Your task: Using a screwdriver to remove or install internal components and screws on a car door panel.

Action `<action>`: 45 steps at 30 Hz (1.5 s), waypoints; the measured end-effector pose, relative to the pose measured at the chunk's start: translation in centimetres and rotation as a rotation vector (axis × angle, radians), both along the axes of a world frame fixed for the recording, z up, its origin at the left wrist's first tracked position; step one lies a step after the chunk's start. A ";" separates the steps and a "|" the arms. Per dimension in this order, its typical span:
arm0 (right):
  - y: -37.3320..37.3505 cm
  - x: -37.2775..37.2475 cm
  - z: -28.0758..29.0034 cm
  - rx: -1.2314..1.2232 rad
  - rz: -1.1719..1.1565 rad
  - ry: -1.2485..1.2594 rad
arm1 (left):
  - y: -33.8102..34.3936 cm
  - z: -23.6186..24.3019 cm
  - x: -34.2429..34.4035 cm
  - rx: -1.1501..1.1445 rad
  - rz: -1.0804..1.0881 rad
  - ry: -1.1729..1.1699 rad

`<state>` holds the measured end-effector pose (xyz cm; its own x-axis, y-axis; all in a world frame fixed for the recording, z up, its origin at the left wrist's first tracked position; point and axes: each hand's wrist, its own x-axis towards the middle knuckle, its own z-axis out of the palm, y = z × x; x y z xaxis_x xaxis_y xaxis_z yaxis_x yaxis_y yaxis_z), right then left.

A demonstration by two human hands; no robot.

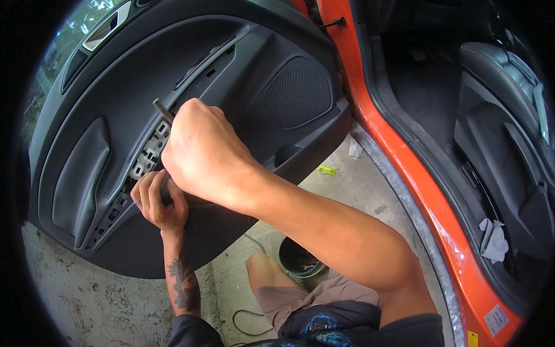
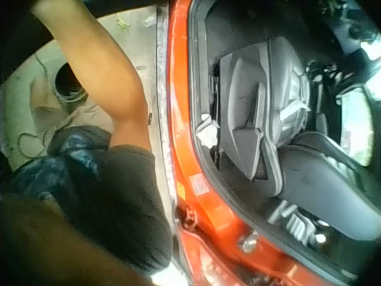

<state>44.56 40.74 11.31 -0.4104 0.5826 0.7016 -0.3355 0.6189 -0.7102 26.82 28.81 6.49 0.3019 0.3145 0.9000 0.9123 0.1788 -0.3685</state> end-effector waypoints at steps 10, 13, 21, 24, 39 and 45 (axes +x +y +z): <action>-2.5 0.2 0.4 -0.826 0.440 0.188 | -0.1 -0.1 -0.1 0.000 -0.008 0.000; -2.6 -0.4 0.2 -0.901 0.498 0.283 | -0.1 -0.2 -0.3 -0.006 -0.015 0.004; -0.6 -2.8 -1.8 0.331 -0.388 -0.056 | -0.1 -0.4 -0.4 -0.001 0.016 0.016; 0.3 -2.5 -2.0 0.642 -0.380 -0.191 | 0.0 -0.3 -0.3 -0.002 0.020 0.025; -2.1 -1.4 -1.5 -0.779 0.395 0.295 | 0.1 -0.5 -0.5 0.006 0.036 0.022; -1.8 -1.2 -1.0 -0.764 0.350 0.283 | 0.1 -0.5 -0.4 0.004 0.041 0.030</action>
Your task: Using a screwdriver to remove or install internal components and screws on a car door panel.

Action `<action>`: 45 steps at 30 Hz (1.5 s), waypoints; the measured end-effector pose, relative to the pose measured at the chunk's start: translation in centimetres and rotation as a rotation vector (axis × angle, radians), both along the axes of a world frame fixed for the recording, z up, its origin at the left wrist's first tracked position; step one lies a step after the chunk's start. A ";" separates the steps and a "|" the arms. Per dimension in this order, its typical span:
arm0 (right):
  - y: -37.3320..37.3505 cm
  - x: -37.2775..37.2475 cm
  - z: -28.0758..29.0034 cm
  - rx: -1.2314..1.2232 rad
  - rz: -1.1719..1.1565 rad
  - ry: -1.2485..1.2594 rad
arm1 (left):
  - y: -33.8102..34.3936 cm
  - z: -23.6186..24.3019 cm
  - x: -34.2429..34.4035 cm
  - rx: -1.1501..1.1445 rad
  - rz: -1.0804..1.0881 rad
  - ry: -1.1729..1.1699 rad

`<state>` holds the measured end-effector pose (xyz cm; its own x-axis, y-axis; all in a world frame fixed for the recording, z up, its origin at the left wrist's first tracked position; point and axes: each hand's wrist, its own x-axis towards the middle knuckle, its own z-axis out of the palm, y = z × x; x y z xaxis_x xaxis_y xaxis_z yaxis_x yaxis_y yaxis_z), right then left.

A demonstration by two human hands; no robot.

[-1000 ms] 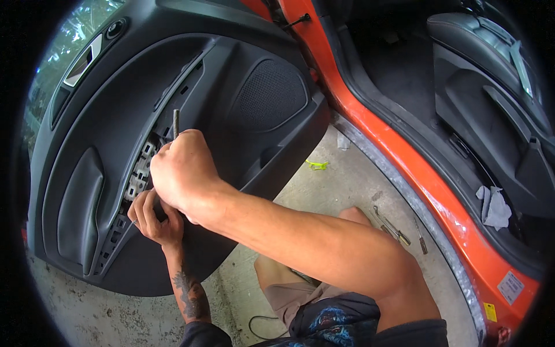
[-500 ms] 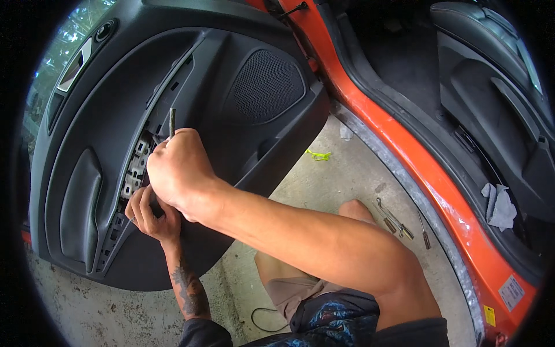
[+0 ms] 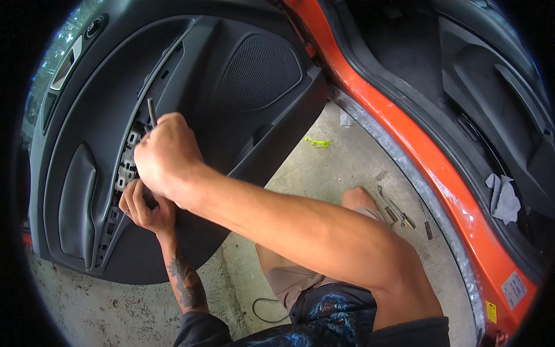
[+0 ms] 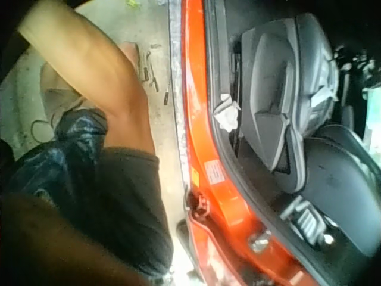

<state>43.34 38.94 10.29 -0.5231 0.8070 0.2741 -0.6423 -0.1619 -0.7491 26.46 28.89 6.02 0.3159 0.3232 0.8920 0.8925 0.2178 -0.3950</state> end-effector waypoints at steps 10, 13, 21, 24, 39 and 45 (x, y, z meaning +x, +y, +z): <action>-0.1 0.5 -0.6 0.113 -0.061 -0.048 | -0.1 -0.1 -0.2 0.003 -0.006 -0.003; -1.0 0.5 -1.1 0.103 -0.064 -0.010 | -0.3 -0.2 -0.4 -0.009 0.005 -0.036; -1.8 3.0 -0.6 0.266 -0.157 -0.158 | -0.2 -0.1 -0.3 0.009 0.023 -0.025; -1.4 4.1 -0.8 0.379 -0.153 -0.140 | -0.2 -0.2 -0.4 -0.009 0.019 0.005; -2.9 21.2 -28.7 -0.081 -0.419 -0.566 | -0.8 4.0 2.8 0.015 0.225 0.106; -6.6 27.8 -43.5 -0.044 -0.767 -1.063 | 0.1 8.9 1.0 -0.307 0.407 0.117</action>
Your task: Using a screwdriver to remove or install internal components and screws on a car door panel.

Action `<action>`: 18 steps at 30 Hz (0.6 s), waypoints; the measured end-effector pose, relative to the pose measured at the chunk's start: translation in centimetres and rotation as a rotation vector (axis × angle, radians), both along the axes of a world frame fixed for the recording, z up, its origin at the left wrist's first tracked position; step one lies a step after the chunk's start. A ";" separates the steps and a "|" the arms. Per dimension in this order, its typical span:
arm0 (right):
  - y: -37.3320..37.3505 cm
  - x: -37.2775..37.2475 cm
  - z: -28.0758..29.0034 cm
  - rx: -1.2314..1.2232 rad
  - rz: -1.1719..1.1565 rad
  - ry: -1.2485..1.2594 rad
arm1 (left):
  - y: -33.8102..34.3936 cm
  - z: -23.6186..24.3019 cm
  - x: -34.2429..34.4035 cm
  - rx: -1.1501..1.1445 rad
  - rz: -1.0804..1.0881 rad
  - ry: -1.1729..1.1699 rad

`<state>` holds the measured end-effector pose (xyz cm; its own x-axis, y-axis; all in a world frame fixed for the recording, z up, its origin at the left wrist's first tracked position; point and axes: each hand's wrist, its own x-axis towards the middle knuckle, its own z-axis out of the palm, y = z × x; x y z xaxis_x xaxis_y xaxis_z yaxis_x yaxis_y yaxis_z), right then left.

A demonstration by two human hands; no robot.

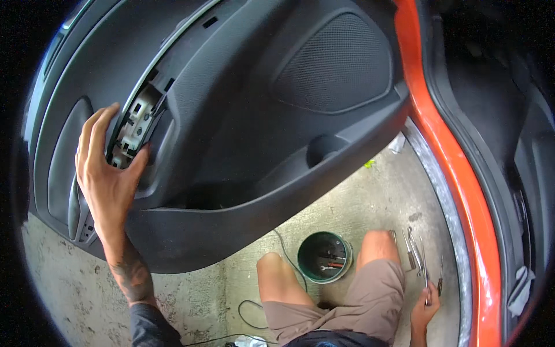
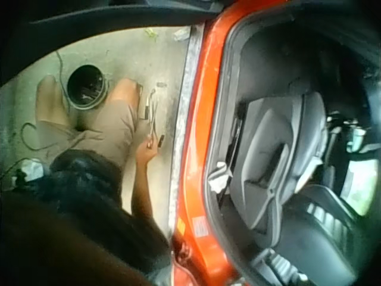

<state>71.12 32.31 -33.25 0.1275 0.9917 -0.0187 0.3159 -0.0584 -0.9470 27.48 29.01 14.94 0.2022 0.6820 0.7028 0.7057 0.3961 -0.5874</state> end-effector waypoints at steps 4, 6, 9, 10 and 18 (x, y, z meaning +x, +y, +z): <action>-3.2 4.3 -5.6 0.022 0.027 -0.201 | 0.3 0.6 -1.8 -0.048 -0.205 -0.215; -5.2 6.4 -7.5 -0.233 -0.002 -0.295 | 0.4 0.5 -2.1 -0.066 -0.343 -0.161; -9.1 8.7 -9.9 -0.347 0.154 -0.549 | 0.5 0.3 -1.8 -0.082 -0.294 -0.199; -9.7 9.6 -10.7 -0.395 0.230 -0.681 | 0.5 0.4 -1.7 -0.068 -0.261 -0.239; -5.5 13.1 -15.2 -0.497 0.605 -1.175 | -0.8 -0.5 -1.4 -0.051 -0.175 -0.260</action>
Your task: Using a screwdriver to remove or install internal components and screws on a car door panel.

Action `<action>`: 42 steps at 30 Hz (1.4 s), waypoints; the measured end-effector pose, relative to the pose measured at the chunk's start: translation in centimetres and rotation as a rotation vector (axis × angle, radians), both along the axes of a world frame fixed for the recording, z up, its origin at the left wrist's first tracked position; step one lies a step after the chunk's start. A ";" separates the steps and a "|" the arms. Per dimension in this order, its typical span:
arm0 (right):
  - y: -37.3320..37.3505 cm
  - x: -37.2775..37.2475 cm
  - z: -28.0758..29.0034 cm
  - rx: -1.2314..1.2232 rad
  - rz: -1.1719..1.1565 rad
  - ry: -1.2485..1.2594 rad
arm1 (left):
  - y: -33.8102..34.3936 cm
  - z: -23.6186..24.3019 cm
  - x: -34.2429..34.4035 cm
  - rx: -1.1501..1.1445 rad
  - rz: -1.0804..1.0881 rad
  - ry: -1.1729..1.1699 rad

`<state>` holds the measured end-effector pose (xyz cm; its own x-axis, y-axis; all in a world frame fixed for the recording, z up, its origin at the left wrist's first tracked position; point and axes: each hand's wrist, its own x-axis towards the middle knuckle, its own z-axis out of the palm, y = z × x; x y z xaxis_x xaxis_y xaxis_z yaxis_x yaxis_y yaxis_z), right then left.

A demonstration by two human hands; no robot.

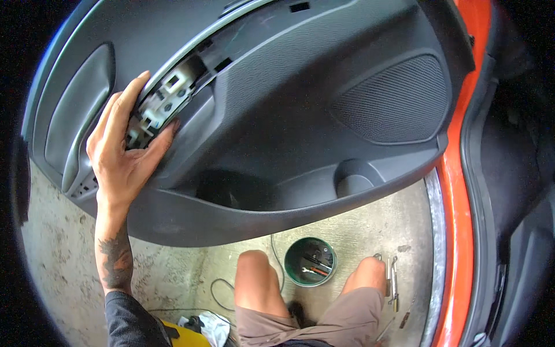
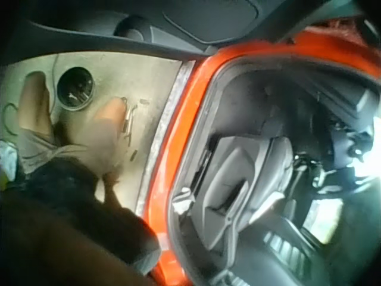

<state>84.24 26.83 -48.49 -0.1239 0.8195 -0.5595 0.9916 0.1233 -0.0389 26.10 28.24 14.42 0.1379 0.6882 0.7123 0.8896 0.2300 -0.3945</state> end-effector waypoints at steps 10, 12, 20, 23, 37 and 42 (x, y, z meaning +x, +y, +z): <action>14.3 -28.4 20.4 -0.657 -0.557 1.930 | -5.4 -3.0 0.9 0.282 0.413 0.072; 14.8 -36.4 22.3 -1.297 -0.780 2.048 | -6.4 -2.5 0.1 0.242 0.374 0.118; 15.0 -52.7 19.7 -0.836 -2.050 1.922 | -7.7 -2.3 -1.9 0.130 0.337 0.320; 15.4 -53.0 19.3 -0.896 -1.972 1.959 | -7.3 -2.0 -2.1 0.116 0.390 0.354; 15.1 -51.2 23.6 -1.275 -1.142 2.193 | -4.5 -1.7 -1.2 0.123 0.275 0.299; 15.6 -51.6 25.3 -1.344 -0.886 2.294 | -4.5 -1.7 -1.3 0.114 0.298 0.295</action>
